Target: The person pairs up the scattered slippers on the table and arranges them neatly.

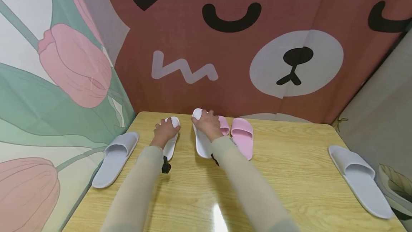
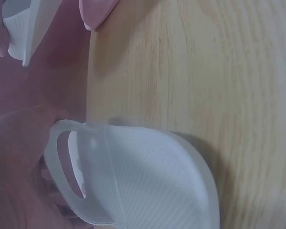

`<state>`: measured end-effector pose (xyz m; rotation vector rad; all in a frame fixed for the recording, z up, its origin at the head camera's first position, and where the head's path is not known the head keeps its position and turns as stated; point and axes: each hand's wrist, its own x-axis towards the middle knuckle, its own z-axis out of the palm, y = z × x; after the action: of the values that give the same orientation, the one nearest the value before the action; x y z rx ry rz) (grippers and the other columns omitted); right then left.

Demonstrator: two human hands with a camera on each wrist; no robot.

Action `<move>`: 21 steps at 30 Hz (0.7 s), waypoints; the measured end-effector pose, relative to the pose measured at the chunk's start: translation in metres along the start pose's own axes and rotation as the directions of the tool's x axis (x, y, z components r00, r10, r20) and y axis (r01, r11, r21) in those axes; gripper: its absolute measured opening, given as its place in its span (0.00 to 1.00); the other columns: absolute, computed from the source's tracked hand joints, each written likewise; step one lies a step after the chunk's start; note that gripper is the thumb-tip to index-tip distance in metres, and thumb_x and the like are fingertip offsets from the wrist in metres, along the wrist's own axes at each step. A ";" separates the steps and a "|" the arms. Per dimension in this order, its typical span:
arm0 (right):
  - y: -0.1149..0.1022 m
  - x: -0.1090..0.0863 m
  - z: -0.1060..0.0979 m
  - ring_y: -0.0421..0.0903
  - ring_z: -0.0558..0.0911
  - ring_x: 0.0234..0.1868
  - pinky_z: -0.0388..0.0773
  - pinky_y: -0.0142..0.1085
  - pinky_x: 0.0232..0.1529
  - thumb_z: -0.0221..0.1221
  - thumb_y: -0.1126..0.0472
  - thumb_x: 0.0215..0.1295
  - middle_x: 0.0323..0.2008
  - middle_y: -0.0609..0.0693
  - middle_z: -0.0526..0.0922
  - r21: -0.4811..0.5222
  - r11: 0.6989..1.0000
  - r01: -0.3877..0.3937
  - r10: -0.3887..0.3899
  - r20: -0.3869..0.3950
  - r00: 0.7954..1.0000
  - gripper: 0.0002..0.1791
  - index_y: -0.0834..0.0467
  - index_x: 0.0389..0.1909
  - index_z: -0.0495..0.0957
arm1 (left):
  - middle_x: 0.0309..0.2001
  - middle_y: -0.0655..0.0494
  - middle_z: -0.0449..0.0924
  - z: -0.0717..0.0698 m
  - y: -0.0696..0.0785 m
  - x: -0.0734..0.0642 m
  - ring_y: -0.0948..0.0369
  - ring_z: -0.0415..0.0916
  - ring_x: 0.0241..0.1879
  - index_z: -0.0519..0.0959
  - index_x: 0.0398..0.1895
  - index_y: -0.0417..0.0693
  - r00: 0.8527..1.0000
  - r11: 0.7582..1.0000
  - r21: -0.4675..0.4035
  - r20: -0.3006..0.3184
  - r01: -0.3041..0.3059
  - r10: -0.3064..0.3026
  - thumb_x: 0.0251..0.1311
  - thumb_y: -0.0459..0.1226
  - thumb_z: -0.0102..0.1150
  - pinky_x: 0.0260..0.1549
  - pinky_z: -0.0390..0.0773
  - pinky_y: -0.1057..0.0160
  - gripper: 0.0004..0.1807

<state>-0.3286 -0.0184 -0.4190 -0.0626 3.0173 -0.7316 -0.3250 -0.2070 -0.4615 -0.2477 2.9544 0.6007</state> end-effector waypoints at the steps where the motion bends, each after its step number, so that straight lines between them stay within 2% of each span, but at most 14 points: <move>1: -0.001 0.000 0.001 0.65 0.74 0.59 0.75 0.55 0.55 0.54 0.32 0.68 0.61 0.63 0.70 -0.001 1.000 0.001 -0.001 -0.002 1.000 0.42 0.59 0.71 0.67 | 0.75 0.29 0.52 0.000 0.000 0.001 0.27 0.51 0.71 0.52 0.79 0.37 1.000 1.000 0.003 -0.001 0.000 0.000 0.72 0.56 0.47 0.64 0.58 0.29 0.43; 12: -0.006 0.005 0.010 0.65 0.75 0.58 0.75 0.54 0.54 0.55 0.33 0.67 0.59 0.63 0.72 -0.040 0.999 -0.007 0.006 -0.025 1.000 0.41 0.60 0.68 0.70 | 0.74 0.28 0.53 0.000 0.003 0.007 0.28 0.53 0.70 0.53 0.79 0.37 1.000 1.000 0.014 -0.004 -0.012 0.012 0.72 0.57 0.47 0.64 0.59 0.29 0.43; 21: -0.011 0.007 0.019 0.65 0.76 0.58 0.77 0.53 0.52 0.52 0.30 0.67 0.60 0.63 0.72 -0.052 0.999 -0.008 0.006 -0.037 0.999 0.43 0.60 0.69 0.70 | 0.74 0.28 0.53 0.002 0.003 0.006 0.28 0.52 0.70 0.54 0.78 0.36 1.000 1.000 -0.012 0.000 -0.002 0.002 0.72 0.56 0.48 0.64 0.58 0.29 0.43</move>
<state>-0.3346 -0.0369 -0.4313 -0.0407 3.0703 -0.6614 -0.3314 -0.2047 -0.4630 -0.2465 2.9518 0.6194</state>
